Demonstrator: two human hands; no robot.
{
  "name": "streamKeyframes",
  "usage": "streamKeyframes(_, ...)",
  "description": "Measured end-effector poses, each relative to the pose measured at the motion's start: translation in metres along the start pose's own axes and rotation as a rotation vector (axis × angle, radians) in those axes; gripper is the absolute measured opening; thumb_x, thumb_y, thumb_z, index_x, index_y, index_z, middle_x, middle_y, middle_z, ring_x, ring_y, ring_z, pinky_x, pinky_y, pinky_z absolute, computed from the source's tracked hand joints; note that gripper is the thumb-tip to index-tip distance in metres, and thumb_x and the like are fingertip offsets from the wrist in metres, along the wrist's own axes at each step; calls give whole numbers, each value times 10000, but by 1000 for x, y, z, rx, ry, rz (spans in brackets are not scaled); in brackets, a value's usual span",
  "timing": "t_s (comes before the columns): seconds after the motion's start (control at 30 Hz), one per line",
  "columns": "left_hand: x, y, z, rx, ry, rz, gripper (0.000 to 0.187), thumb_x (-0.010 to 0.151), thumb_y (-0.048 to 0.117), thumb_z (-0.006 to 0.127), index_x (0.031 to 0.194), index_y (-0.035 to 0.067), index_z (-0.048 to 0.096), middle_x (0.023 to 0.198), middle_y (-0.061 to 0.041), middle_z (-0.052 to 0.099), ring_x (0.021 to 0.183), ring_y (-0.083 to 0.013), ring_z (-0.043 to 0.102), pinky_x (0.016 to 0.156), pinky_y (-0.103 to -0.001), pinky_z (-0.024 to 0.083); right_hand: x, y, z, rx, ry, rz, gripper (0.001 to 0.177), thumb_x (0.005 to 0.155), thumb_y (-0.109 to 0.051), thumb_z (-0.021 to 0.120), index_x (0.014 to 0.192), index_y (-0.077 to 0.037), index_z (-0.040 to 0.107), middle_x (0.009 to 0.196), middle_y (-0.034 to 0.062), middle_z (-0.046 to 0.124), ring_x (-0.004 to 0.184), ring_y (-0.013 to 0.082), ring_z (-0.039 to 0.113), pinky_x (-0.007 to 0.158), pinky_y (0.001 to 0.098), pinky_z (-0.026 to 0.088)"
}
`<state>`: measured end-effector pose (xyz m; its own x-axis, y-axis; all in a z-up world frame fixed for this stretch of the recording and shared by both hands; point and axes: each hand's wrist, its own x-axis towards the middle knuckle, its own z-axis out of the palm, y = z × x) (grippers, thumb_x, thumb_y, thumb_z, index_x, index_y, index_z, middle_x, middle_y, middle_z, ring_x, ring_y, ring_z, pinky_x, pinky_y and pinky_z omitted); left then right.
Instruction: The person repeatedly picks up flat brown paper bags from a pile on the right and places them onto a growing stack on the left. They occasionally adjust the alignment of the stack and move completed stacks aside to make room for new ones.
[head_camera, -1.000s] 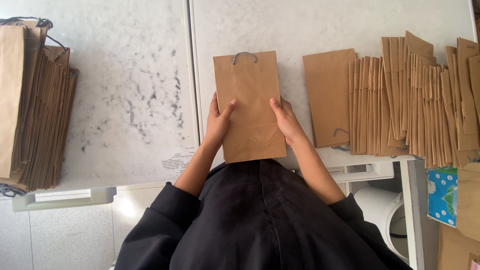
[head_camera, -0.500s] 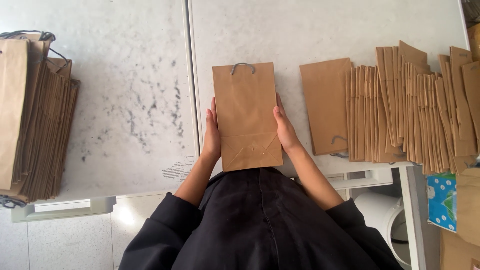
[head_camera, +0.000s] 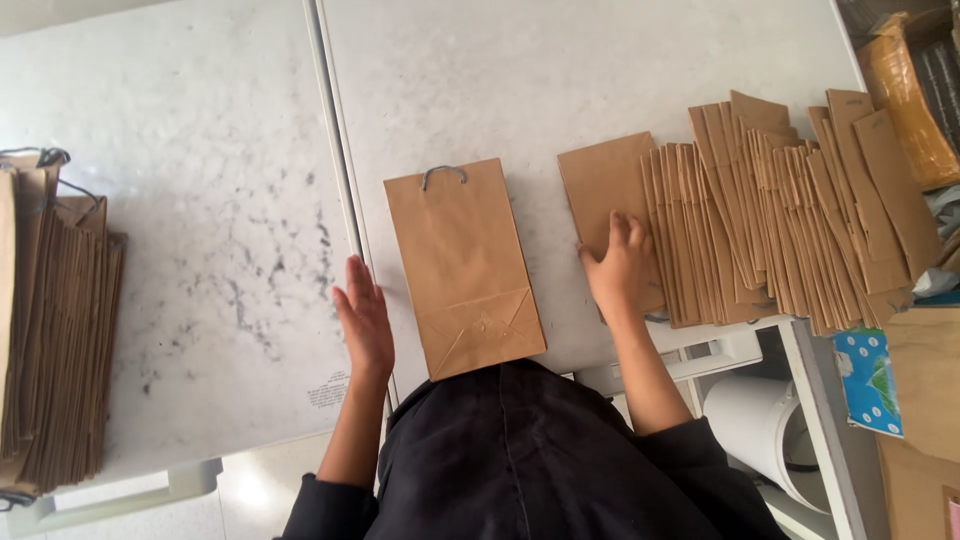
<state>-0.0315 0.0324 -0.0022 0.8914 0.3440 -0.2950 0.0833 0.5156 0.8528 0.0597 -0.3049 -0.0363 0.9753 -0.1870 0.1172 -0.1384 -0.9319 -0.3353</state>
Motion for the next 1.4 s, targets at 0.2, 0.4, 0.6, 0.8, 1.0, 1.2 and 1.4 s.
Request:
streamKeyframes(0.2,-4,13,-4,3,46,31,765,1004,667,156,1616,208,190,1697,-11,146,1572,-234,98,1265,-438,75,9,11,3,-25,-70,33,691,770,-399,780,1373,-99,625,1347,137,612,1211,343,588,904,511,530)
streamKeyframes(0.4,-5,14,-1,3,54,28,769,1006,665,179,1613,194,203,1691,-23,182,1566,-239,156,1247,-412,151,10,8,-16,-49,-36,-5,535,861,-420,644,1306,-127,694,1099,147,726,983,352,695,759,506,568)
streamKeyframes(0.6,-11,19,6,36,69,45,729,1032,611,202,1608,164,226,1677,-37,234,1549,-238,229,1222,-384,230,1,-17,-93,73,275,-73,251,966,-146,607,1093,-18,781,708,220,698,683,416,706,581,479,536)
streamKeyframes(0.8,-28,46,29,251,45,236,516,1064,326,289,1505,65,350,1538,-119,396,1436,-266,383,1207,-401,304,-14,-21,-155,336,640,-182,175,1025,74,546,1163,82,654,897,215,664,799,346,625,697,397,507)
streamKeyframes(1.0,-66,59,78,330,-417,67,367,969,97,568,1323,26,503,1239,-106,634,1120,-189,597,964,-325,494,-56,-84,-190,1156,766,-330,299,1154,-169,406,1423,-97,298,1428,130,373,1327,247,423,1182,390,364)
streamKeyframes(1.2,-96,8,88,-128,-742,-35,581,1012,248,600,1459,-12,334,1399,-183,541,1324,-291,527,1167,-427,393,-108,-139,-173,2026,-60,-61,308,1043,-44,536,1351,-49,525,1272,77,638,1123,158,613,1009,327,482)
streamKeyframes(1.4,-75,71,89,-363,-320,100,159,1064,213,425,1067,77,506,1187,-135,606,1043,-265,616,1031,-479,493,-102,-131,-156,1750,-420,-55,557,919,-120,624,1446,-92,447,1378,88,564,1285,236,519,1122,439,399)
